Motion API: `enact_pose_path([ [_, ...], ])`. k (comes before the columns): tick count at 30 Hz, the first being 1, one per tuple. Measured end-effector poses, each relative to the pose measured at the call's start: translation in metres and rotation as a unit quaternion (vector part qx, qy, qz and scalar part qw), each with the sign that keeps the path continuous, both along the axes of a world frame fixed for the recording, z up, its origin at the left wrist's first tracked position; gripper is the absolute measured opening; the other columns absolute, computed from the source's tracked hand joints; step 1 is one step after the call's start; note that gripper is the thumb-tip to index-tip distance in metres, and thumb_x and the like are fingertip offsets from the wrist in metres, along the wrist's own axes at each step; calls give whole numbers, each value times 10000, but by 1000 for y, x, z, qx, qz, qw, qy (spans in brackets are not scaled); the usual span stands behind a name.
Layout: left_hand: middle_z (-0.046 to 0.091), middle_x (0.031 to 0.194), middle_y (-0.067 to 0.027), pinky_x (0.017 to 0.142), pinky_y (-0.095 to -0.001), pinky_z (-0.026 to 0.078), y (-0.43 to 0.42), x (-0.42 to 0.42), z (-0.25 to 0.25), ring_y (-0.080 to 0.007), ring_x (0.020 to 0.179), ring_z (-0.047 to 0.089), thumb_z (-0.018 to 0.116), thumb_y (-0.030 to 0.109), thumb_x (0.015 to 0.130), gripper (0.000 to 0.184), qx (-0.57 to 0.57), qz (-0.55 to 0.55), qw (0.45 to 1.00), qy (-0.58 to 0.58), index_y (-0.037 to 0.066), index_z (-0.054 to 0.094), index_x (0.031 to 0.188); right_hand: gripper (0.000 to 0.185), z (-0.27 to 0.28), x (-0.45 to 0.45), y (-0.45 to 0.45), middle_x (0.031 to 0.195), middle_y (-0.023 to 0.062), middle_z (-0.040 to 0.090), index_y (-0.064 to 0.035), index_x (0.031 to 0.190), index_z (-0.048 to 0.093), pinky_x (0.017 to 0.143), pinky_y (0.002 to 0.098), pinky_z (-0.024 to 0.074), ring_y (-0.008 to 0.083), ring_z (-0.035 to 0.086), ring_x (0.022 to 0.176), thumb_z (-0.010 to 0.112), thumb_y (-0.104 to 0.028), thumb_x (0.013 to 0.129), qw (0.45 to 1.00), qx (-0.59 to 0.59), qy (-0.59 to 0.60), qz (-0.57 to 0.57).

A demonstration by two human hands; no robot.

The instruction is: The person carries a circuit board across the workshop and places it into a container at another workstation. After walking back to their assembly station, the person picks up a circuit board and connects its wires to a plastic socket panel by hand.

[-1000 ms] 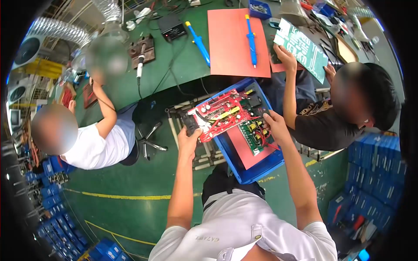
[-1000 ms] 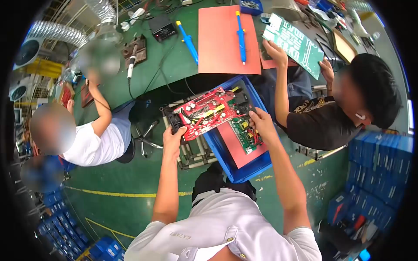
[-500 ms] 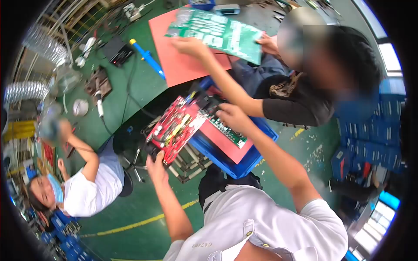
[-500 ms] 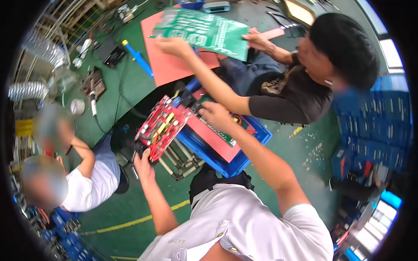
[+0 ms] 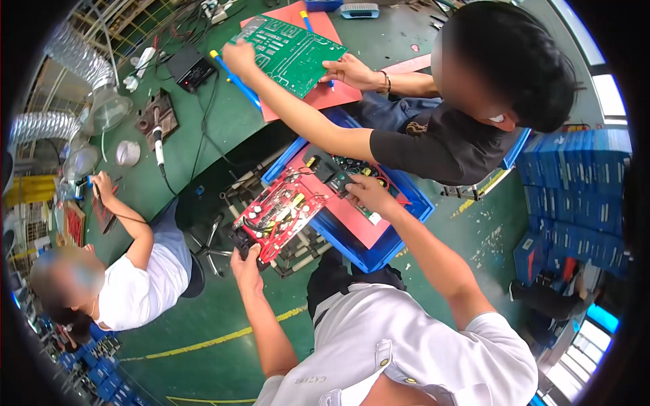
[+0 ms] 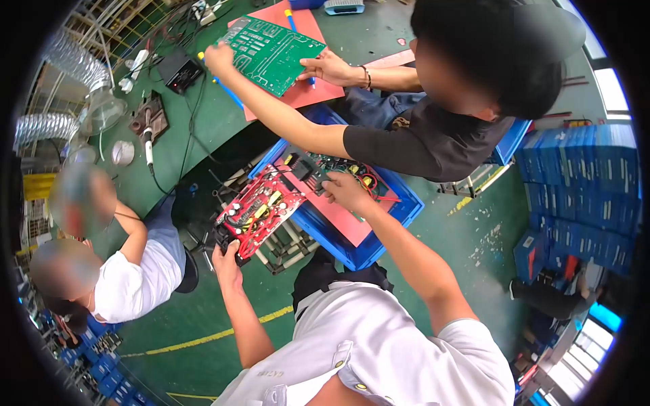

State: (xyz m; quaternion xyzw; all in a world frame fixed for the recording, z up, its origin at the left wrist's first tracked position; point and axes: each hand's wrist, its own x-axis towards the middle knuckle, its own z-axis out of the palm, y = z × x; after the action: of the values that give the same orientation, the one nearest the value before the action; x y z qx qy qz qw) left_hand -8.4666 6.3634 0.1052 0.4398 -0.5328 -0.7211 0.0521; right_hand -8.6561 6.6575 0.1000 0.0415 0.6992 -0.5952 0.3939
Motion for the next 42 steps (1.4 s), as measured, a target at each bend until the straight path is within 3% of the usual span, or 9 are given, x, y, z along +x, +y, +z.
enact_pose_path([
  [14,647,932,-14,725,-245,471,18,24,13,-77,779,566,676,-6,796,269,-21,-22,999,21,-8,634,1061,171,-39,43,30,765,16,615,-39,923,610,589,215,459,83,581,663,539,-188,965,997,19,-56,-58],
  [17,645,927,-11,729,-239,470,26,22,8,-81,770,573,679,-3,794,280,10,-29,999,21,2,633,1069,201,-66,57,60,791,36,638,-29,940,635,611,248,481,103,595,687,556,-213,961,979,-192,5,-72],
  [25,644,963,-38,760,-260,489,51,-6,13,-108,825,611,660,9,799,288,-29,-92,994,46,-36,609,1079,260,-98,62,111,965,78,660,-19,1137,587,736,283,493,136,614,875,546,-210,965,993,-25,9,-117],
  [31,637,978,-51,744,-248,504,77,-30,21,-99,850,617,647,27,823,295,-41,-141,988,50,-31,592,1107,405,-31,73,103,1140,110,644,-15,1314,513,766,283,506,142,611,999,548,-221,967,949,-194,-14,-248],
  [34,643,997,-69,724,-268,522,86,-48,23,-110,835,625,660,43,815,316,-24,-183,980,73,-34,591,1114,365,-11,39,68,1179,87,614,-36,1254,538,780,303,509,155,601,997,561,-206,932,947,-311,71,33],
  [35,644,1015,-90,698,-276,524,90,-57,25,-121,821,636,665,65,811,339,-98,-207,972,53,-38,589,1125,323,-3,13,32,1148,76,616,-48,1185,567,787,320,510,171,604,968,579,-183,891,899,-285,240,230],
  [37,665,891,-65,698,-298,513,94,-78,62,-138,785,609,684,108,780,337,-230,-255,936,83,-34,621,1079,131,71,-19,-59,862,67,610,-60,784,614,752,350,513,222,594,831,607,-127,671,518,-99,731,433],
  [38,666,828,-66,703,-312,513,101,-86,36,-137,765,593,692,136,744,346,-196,-194,945,173,-19,630,1047,85,88,-26,-65,839,56,587,-59,756,587,714,327,496,202,579,797,583,-114,692,508,-83,740,434],
  [42,646,817,-94,737,-311,497,111,-132,65,-178,766,616,689,173,719,450,-211,-212,940,163,35,597,1138,104,109,-45,-45,767,22,492,-52,669,481,585,222,426,120,511,677,489,-55,773,929,-134,202,279],
])
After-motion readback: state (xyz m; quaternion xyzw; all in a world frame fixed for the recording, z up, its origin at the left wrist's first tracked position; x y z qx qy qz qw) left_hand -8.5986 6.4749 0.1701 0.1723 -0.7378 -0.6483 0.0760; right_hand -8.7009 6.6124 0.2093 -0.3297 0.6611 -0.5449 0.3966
